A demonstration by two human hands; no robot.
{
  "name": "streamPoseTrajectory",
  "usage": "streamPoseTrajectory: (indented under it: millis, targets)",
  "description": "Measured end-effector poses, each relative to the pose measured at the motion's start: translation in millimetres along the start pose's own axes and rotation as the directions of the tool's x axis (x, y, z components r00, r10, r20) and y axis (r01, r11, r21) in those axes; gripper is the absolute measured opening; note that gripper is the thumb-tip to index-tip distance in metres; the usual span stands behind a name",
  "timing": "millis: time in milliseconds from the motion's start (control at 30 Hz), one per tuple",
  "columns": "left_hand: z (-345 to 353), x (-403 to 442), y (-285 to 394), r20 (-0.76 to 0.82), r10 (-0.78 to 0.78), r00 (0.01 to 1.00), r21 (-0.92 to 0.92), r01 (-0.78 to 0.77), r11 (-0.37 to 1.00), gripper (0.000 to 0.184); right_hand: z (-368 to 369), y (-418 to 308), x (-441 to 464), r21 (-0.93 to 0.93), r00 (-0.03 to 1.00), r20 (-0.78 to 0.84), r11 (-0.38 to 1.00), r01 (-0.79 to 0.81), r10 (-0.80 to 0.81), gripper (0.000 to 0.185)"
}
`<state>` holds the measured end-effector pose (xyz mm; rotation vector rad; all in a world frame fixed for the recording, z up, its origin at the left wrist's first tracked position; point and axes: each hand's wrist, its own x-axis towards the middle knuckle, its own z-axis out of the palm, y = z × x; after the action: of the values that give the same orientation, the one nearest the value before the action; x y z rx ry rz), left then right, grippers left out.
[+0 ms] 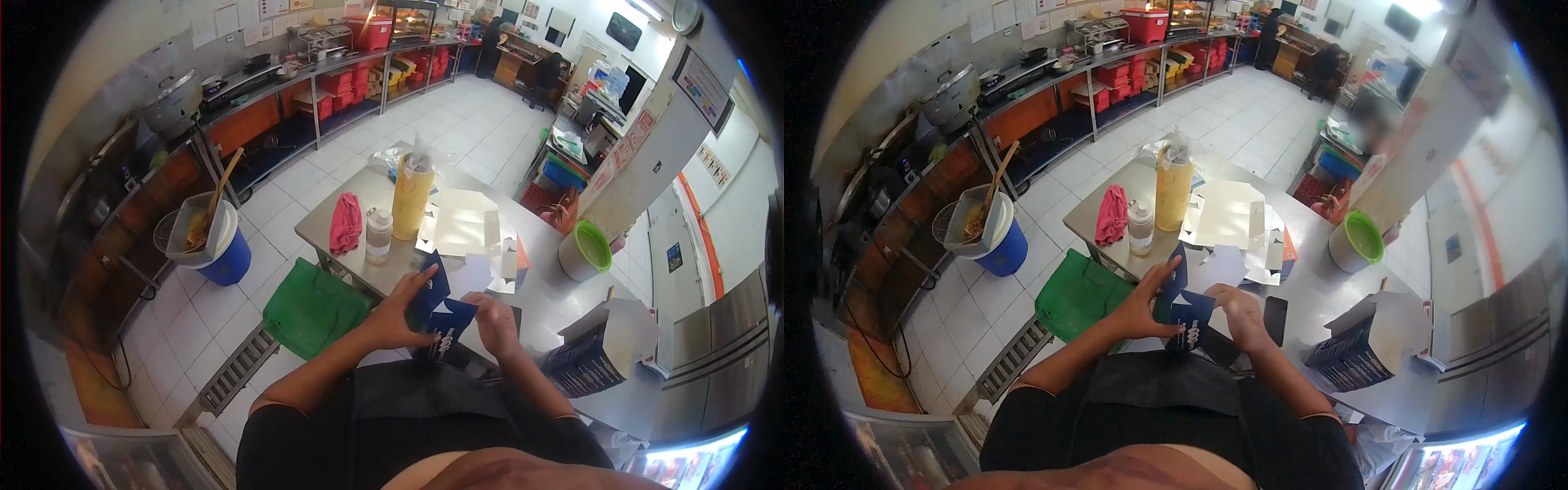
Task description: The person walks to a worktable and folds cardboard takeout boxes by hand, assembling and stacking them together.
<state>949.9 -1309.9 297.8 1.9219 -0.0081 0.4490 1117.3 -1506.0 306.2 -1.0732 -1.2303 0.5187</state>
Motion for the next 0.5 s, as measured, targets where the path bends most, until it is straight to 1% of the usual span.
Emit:
streamPoseTrajectory:
  millis: [33,133,167,233,333,433,500]
  targets:
    - [-0.7,0.5,-3.1,0.022,0.008,1.0,-0.019,-0.007,1.0,0.122,3.9,-8.2,4.5,-0.037,0.997,0.051,0.998,0.055,-0.053,0.046]
    - [-4.3,0.9,-0.1,0.081,0.009,0.997,-0.08,-0.003,0.997,0.12,-2.5,-13.3,2.0,-0.037,0.99,0.138,0.999,0.026,-0.02,0.063]
    - [-5.3,0.3,1.5,0.098,0.005,0.995,-0.101,0.005,0.995,0.119,-12.2,-4.2,-0.7,-0.003,0.992,0.121,0.999,-0.033,0.033,0.063]
    - [-5.1,-2.1,0.2,0.122,0.057,0.991,-0.048,-0.052,0.998,0.116,-33.7,23.8,-6.8,0.071,0.985,0.091,0.986,-0.151,0.144,0.064]
    - [-3.5,-1.5,12.6,0.146,0.091,0.985,-0.002,-0.091,0.996,0.108,-6.8,9.0,17.6,0.085,0.939,-0.115,0.945,-0.317,0.325,0.066]
    - [-2.8,2.2,20.6,0.138,0.134,0.981,0.039,-0.14,0.989,0.1,3.3,-4.6,31.0,0.006,0.955,-0.072,0.958,-0.288,0.288,0.067]
    - [-3.8,5.1,21.6,0.139,0.144,0.98,0.058,-0.154,0.986,0.096,4.6,-13.8,37.8,-0.083,0.951,-0.062,0.948,-0.308,0.303,0.067]
